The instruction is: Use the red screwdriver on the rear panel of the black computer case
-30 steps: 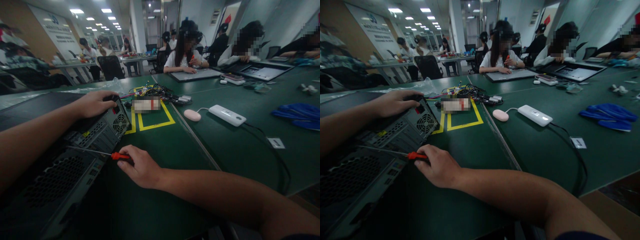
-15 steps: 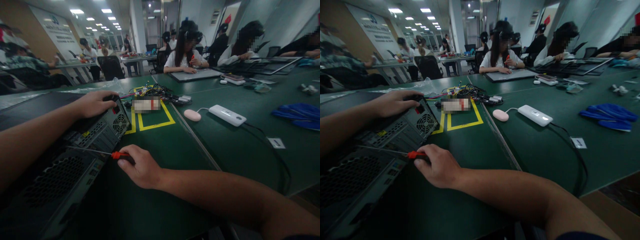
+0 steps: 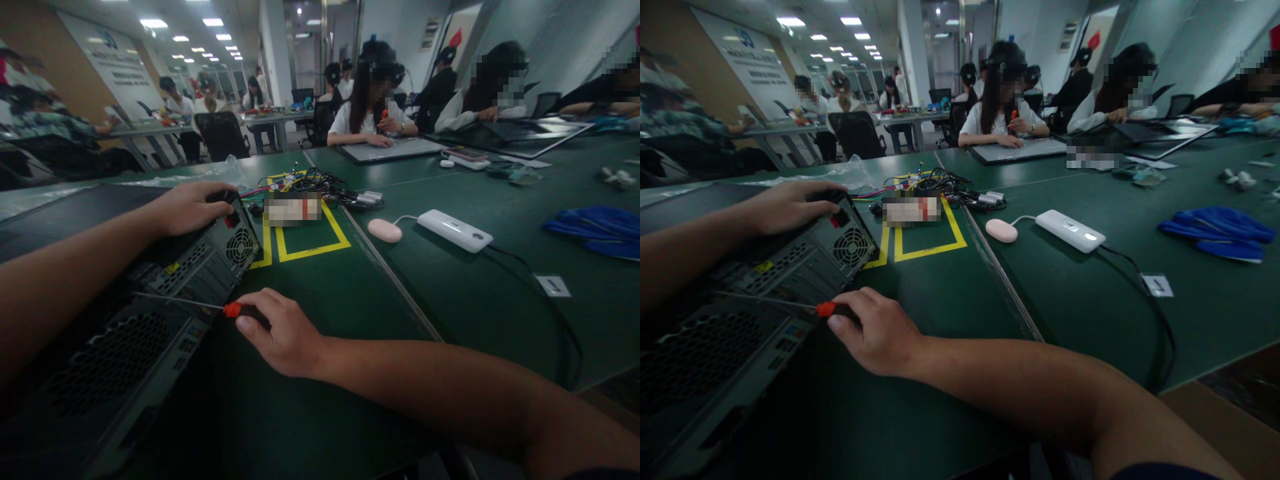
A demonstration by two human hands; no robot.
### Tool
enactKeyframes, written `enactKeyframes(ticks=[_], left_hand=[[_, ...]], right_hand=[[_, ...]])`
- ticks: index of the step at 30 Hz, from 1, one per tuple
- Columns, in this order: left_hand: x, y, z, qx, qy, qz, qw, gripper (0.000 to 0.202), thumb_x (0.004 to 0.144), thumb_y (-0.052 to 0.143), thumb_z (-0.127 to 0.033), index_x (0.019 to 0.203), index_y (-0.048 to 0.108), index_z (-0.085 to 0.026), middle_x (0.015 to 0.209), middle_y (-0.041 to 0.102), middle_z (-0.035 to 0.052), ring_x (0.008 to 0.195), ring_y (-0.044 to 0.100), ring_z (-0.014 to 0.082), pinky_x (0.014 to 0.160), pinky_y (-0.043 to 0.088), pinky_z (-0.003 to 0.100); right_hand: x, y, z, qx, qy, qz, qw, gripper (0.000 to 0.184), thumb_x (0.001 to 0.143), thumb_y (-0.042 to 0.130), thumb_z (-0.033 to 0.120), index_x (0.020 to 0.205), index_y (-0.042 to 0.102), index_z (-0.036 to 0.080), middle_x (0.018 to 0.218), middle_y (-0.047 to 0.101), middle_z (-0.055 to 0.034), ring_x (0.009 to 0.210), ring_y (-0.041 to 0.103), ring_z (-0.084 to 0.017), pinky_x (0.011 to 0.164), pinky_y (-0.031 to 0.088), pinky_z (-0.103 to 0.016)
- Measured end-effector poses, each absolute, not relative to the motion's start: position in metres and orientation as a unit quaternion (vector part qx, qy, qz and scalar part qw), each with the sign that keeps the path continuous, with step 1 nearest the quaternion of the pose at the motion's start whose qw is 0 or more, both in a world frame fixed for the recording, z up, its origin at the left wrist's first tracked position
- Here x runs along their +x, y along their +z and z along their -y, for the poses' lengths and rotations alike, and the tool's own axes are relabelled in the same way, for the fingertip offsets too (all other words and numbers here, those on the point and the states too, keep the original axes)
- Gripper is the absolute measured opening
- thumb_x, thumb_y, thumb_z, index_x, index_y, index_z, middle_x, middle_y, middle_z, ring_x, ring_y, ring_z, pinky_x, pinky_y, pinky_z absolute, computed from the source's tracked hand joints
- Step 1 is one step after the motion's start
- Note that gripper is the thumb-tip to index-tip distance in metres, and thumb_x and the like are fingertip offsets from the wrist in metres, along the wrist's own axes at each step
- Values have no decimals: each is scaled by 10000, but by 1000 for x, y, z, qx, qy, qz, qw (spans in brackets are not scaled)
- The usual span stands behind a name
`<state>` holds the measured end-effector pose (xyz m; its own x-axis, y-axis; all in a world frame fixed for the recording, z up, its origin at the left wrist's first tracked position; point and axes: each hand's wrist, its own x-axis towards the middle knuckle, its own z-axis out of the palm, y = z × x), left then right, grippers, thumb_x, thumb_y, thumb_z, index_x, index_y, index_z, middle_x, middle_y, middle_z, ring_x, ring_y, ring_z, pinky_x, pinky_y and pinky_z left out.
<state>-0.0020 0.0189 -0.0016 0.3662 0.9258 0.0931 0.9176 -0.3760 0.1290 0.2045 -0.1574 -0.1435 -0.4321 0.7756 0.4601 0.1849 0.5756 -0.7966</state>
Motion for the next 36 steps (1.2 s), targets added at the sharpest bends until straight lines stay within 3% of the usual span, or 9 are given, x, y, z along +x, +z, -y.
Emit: enactKeyframes(ticks=[7,22,36], left_hand=[[-4,-3,-21,827,79,-556,37,875,841,437,-639,1537,581,-129,1566,612,189,1423,579,391,1210,417,516],[-6,-5,-23,827,79,-556,27,883,828,417,-650,1533,586,-145,1568,616,169,1434,572,371,1222,397,506],[-3,-4,-21,820,78,-566,31,895,807,421,-648,1532,588,-150,1557,621,167,1411,585,377,1196,424,516]], right_hand=[[204,-145,158,-307,360,763,440,190,1001,653,223,1178,584,215,1144,699,-65,981,678,-192,914,577,-365],[204,-146,157,-310,355,763,443,184,1026,658,287,1185,602,214,1127,696,-57,986,664,-197,920,551,-365],[205,-144,156,-307,334,783,425,205,1101,557,317,1192,667,171,1045,687,-59,959,654,-192,910,538,-350]])
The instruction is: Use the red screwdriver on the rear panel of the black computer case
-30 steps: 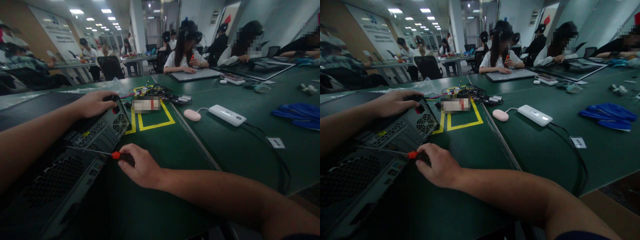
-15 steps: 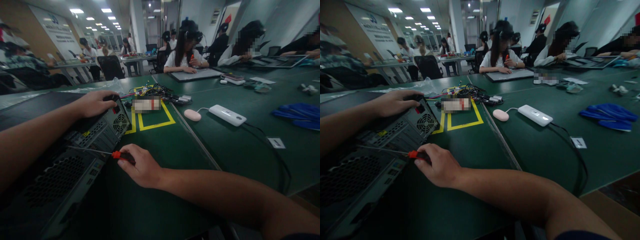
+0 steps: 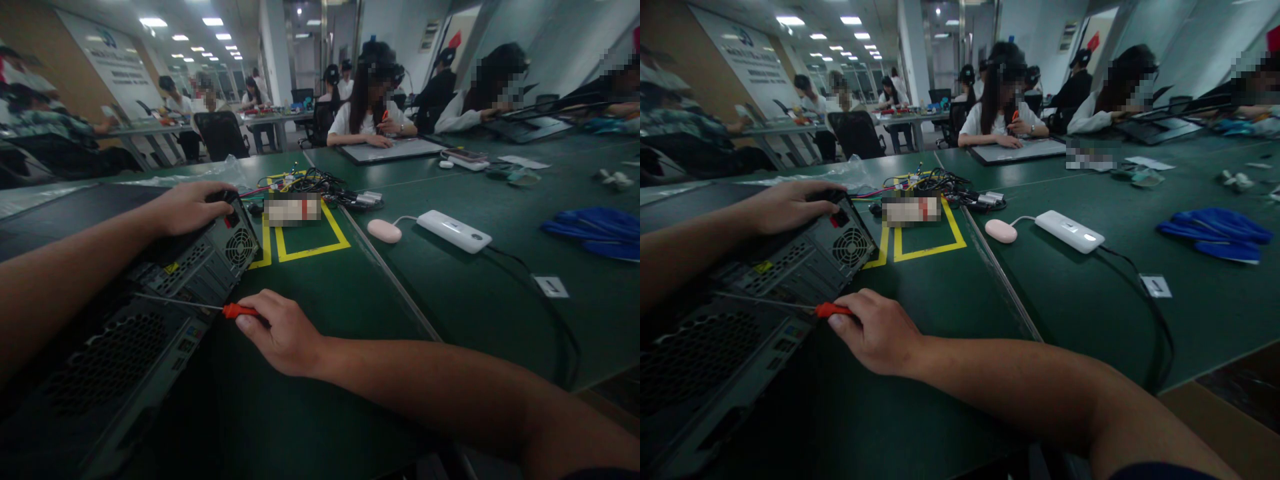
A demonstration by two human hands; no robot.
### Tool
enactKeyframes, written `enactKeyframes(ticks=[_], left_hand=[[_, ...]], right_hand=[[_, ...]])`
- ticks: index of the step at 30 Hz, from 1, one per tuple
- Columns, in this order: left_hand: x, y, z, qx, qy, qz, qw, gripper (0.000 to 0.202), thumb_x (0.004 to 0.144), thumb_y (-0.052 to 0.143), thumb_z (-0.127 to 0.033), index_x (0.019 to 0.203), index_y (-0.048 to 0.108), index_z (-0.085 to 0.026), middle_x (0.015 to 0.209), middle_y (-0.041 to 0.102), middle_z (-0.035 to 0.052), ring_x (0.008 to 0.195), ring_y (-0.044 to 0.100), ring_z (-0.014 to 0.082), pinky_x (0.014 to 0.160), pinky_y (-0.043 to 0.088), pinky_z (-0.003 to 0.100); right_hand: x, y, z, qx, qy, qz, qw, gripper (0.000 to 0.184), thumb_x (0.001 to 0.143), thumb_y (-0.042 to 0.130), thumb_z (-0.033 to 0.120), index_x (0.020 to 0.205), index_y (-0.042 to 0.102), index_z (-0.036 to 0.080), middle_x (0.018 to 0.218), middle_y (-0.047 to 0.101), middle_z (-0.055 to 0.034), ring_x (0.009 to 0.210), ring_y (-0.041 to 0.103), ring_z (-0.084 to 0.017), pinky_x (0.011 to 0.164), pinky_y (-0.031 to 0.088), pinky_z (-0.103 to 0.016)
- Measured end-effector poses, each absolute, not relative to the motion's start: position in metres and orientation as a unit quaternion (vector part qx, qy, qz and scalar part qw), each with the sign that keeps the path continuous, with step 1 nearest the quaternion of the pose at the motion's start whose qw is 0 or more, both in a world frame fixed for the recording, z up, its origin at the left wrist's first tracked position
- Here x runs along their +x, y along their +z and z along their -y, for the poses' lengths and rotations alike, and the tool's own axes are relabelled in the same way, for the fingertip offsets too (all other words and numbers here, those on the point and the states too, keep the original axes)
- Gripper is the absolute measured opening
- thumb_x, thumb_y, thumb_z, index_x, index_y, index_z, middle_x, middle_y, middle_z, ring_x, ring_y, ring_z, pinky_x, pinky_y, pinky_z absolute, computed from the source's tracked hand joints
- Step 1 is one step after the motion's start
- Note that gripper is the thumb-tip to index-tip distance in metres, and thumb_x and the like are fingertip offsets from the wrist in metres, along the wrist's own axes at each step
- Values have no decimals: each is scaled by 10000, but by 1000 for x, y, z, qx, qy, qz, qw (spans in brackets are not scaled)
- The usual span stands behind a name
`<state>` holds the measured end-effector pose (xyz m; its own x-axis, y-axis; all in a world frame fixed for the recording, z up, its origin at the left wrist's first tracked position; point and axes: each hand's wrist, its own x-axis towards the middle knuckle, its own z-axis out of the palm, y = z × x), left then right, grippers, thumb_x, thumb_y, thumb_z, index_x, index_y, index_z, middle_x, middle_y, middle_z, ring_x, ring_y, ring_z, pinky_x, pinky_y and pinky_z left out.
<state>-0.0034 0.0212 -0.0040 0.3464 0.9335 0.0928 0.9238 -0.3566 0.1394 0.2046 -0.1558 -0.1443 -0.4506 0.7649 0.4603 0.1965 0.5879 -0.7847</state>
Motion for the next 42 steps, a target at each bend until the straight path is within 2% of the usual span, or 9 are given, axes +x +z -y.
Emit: enactKeyframes(ticks=[3,6,10,17,26,31,42], left_hand=[[-2,-3,-20,817,76,-570,36,894,811,420,-645,1540,583,-154,1557,620,162,1388,601,379,1181,442,519],[-1,-3,-19,817,72,-571,36,888,817,417,-632,1546,575,-150,1574,608,155,1383,604,380,1173,452,522],[-2,-3,-19,822,76,-564,26,874,826,416,-625,1532,587,-139,1563,621,158,1409,586,376,1209,417,519],[-3,-4,-20,824,77,-561,25,884,818,411,-635,1528,584,-137,1568,615,157,1416,581,372,1208,420,518],[-4,-3,-21,823,72,-562,27,873,840,420,-632,1544,576,-140,1590,599,170,1429,571,387,1217,402,521],[-8,-5,-25,828,74,-555,27,864,839,431,-646,1544,579,-168,1592,601,152,1448,563,361,1234,385,495],[-4,-3,-22,826,73,-558,31,859,849,428,-619,1547,573,-139,1605,581,177,1462,543,382,1243,367,532]], right_hand=[[205,-144,156,-302,340,787,417,214,1115,532,312,1196,672,171,1040,699,-58,982,665,-194,939,541,-354],[205,-144,157,-298,349,782,421,230,1114,528,318,1238,652,170,1127,716,-82,1043,683,-207,972,546,-373],[205,-145,159,-309,365,769,425,319,1037,655,346,1312,578,204,1230,714,-89,1068,704,-222,951,572,-385],[205,-146,158,-312,365,771,418,210,1023,646,261,1217,578,218,1174,713,-68,1041,701,-212,947,565,-373],[205,-143,157,-309,371,770,416,187,1033,629,264,1205,578,212,1147,709,-70,1012,688,-209,930,560,-376],[205,-142,158,-316,371,770,412,188,1034,621,277,1207,579,215,1140,703,-67,1007,684,-209,926,559,-378],[205,-141,159,-319,367,765,421,184,1012,628,276,1181,600,208,1099,704,-59,934,664,-195,888,554,-360]])
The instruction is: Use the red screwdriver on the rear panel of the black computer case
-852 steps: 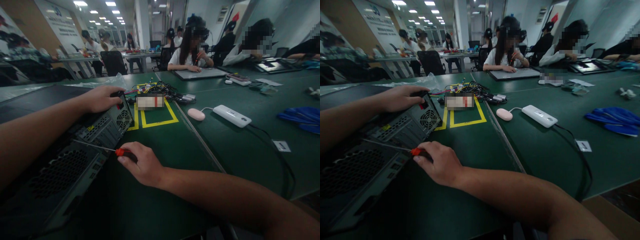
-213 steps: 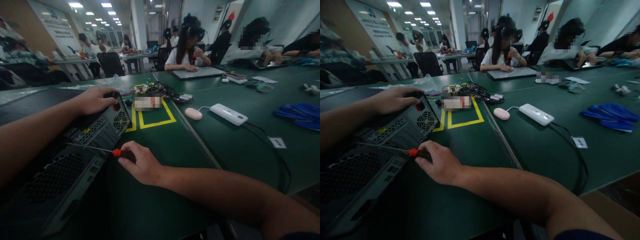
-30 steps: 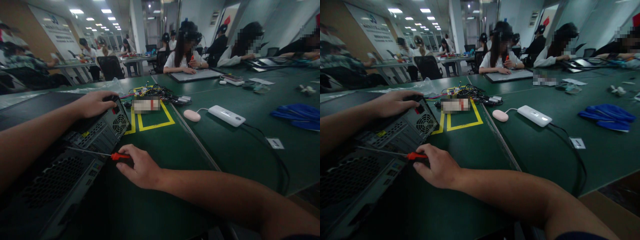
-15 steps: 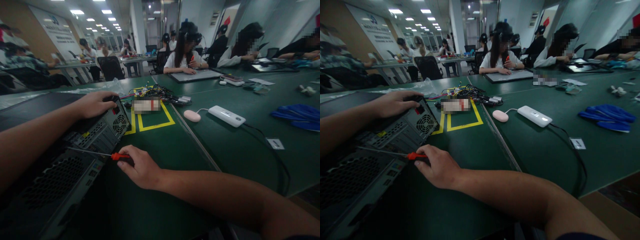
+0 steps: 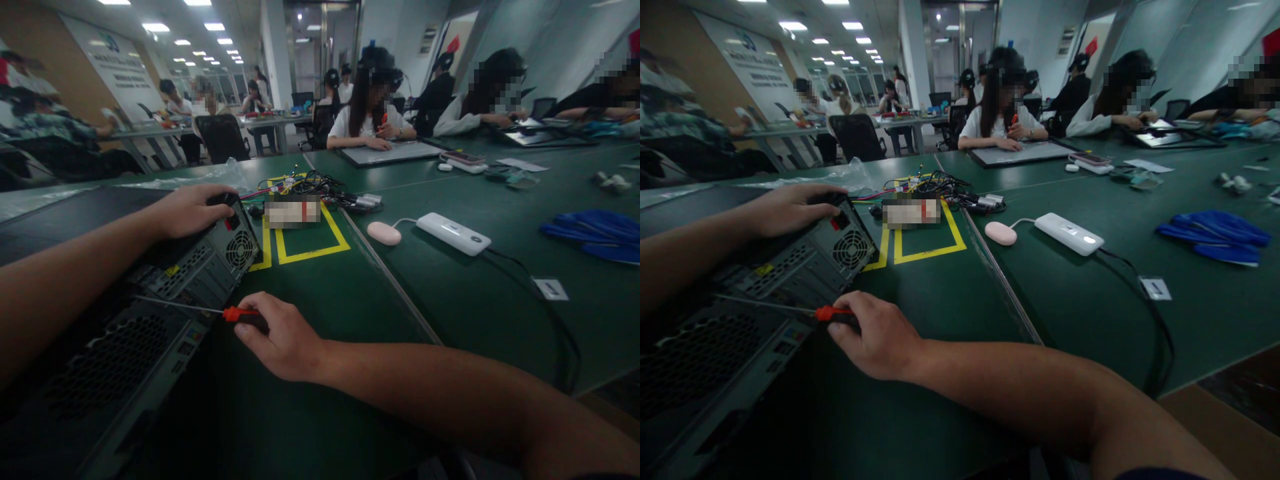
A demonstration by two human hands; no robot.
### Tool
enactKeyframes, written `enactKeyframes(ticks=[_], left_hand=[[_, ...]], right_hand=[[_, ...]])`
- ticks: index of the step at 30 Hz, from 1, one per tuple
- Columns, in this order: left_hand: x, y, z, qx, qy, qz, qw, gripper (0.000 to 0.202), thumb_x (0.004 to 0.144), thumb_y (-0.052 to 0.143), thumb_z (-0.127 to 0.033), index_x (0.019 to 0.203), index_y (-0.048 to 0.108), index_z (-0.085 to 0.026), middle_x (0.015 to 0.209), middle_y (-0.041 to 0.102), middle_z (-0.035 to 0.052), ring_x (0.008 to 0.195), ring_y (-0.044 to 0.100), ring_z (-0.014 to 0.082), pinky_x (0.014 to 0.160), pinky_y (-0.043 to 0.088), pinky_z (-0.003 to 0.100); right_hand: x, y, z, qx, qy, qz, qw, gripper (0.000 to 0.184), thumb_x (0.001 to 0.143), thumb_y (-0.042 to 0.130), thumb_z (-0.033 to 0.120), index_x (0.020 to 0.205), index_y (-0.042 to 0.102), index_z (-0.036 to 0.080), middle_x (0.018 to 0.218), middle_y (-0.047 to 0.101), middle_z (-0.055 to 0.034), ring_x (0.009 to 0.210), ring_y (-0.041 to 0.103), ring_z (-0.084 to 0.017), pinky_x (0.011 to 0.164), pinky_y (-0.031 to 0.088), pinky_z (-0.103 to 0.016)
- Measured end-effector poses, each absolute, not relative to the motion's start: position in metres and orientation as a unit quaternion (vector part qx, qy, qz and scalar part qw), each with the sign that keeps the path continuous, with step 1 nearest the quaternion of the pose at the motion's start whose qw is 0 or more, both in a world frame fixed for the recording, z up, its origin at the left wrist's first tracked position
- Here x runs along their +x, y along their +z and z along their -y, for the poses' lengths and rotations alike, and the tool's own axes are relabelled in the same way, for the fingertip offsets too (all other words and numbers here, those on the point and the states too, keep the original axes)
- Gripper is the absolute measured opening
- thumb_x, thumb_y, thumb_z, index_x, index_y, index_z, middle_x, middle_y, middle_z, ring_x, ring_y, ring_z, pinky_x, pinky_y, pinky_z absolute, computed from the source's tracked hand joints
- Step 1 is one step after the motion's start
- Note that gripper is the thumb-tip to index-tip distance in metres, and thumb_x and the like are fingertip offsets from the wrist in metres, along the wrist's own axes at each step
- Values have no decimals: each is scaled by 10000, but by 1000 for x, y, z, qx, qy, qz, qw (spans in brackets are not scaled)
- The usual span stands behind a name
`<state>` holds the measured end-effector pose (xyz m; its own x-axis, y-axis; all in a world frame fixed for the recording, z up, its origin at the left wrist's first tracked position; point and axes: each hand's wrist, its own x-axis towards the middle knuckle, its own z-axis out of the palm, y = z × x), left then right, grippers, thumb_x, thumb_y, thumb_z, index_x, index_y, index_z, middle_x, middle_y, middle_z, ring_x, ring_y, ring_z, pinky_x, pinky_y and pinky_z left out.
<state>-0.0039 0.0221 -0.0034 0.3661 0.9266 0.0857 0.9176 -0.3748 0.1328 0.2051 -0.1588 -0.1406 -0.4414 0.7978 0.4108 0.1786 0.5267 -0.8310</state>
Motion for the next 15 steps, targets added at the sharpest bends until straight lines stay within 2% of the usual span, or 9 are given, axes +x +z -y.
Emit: enactKeyframes(ticks=[4,8,12,15], left_hand=[[-4,-3,-22,825,70,-561,31,821,853,439,-606,1537,586,-176,1587,608,135,1439,564,381,1230,390,532],[-6,-5,-24,830,80,-551,31,844,852,436,-625,1537,588,-156,1584,605,169,1448,560,380,1237,383,513],[-7,-6,-25,828,84,-554,32,826,849,447,-630,1534,594,-191,1569,623,146,1426,577,377,1227,389,526],[-6,-4,-23,827,81,-555,31,825,849,444,-616,1531,597,-176,1560,630,153,1411,587,378,1215,401,522]], right_hand=[[204,-141,159,-324,360,765,425,182,1017,641,284,1181,611,211,1106,702,-56,954,661,-196,905,551,-361],[204,-143,158,-320,347,770,428,180,1030,630,285,1185,626,194,1102,698,-65,953,657,-197,910,548,-367],[205,-142,158,-320,339,776,424,187,1042,622,292,1198,637,188,1086,694,-59,938,652,-192,897,545,-356],[206,-141,158,-320,335,781,418,193,1060,603,302,1205,650,184,1061,695,-55,919,649,-188,877,541,-341]])
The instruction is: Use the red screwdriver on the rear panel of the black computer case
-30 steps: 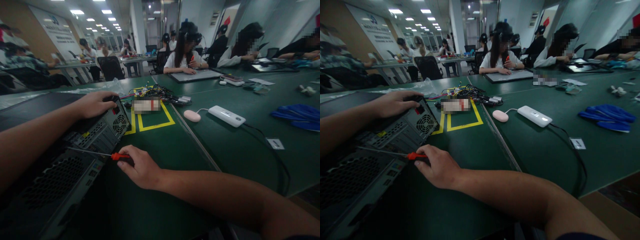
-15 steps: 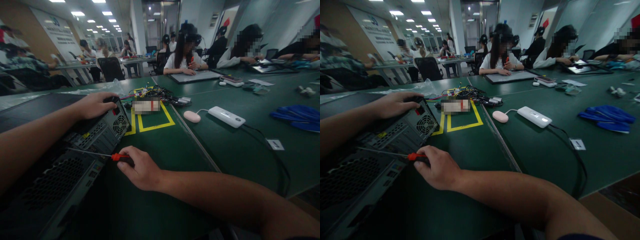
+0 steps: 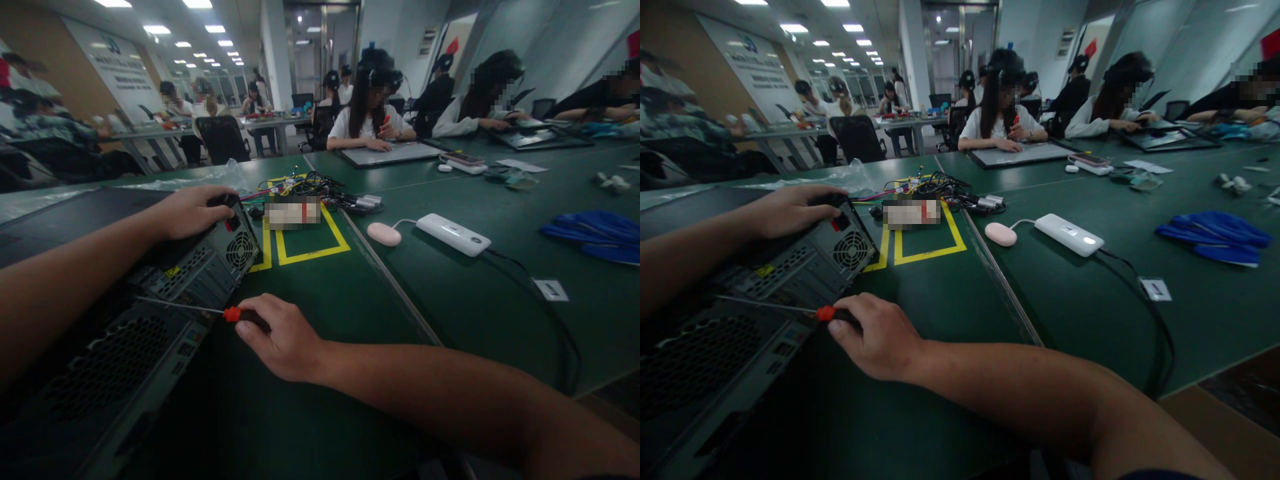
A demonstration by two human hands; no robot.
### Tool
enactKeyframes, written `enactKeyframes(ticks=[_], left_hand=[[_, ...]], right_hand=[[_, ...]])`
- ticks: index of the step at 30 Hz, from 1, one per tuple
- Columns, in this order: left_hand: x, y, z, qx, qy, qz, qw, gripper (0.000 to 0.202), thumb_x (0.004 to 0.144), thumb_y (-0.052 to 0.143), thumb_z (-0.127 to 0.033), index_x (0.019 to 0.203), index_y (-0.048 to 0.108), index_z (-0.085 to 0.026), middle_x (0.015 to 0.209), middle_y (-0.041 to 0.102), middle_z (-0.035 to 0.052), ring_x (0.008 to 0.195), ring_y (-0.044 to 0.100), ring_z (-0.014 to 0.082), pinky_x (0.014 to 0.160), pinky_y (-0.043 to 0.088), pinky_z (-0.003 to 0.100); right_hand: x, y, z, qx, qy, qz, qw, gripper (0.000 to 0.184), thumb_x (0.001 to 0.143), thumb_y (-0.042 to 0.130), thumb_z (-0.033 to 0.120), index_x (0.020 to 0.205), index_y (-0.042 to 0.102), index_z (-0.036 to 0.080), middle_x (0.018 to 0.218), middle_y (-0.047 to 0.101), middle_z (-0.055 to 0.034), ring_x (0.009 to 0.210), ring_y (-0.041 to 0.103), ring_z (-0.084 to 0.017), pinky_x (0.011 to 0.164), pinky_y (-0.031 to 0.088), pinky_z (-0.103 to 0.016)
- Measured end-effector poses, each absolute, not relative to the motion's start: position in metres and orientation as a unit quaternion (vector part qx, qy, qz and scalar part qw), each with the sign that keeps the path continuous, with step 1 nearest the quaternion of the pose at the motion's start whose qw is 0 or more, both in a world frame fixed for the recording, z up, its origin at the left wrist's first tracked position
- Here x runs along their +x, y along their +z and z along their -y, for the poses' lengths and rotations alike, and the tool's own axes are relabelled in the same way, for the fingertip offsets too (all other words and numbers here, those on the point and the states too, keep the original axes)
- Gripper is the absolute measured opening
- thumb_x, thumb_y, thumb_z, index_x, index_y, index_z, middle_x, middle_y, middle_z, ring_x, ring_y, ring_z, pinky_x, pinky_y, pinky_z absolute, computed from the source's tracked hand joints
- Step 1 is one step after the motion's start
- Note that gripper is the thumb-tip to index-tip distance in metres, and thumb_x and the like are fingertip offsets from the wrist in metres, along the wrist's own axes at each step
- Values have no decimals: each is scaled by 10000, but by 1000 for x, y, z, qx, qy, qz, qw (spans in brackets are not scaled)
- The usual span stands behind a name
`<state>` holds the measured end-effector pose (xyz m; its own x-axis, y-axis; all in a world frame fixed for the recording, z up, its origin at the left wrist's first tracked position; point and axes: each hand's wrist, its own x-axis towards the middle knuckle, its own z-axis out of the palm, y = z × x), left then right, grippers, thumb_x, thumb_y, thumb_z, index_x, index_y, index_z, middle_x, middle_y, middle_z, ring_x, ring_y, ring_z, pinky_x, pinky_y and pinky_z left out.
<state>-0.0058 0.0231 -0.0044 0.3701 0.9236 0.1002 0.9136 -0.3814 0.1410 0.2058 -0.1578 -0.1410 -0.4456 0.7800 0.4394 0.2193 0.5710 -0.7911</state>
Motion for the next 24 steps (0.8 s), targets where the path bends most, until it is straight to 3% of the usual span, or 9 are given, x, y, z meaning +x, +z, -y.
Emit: enactKeyframes(ticks=[12,18,24], left_hand=[[-6,-5,-24,829,76,-554,33,850,848,429,-622,1544,581,-159,1585,604,159,1447,560,368,1236,383,500],[-5,-4,-23,829,68,-555,29,853,851,425,-626,1550,573,-161,1597,595,156,1454,555,373,1237,381,511],[-4,-3,-21,826,75,-558,34,867,835,432,-613,1543,575,-133,1588,597,178,1454,555,376,1239,379,512]], right_hand=[[206,-140,159,-294,356,789,406,236,1134,463,318,1220,638,184,1090,726,-69,973,687,-188,910,550,-331],[207,-140,160,-323,370,778,393,290,1042,637,381,1266,535,228,1136,721,-68,970,704,-222,875,563,-370],[205,-144,158,-325,370,776,394,214,1041,614,359,1200,545,232,1090,710,-60,950,697,-227,861,551,-374]])
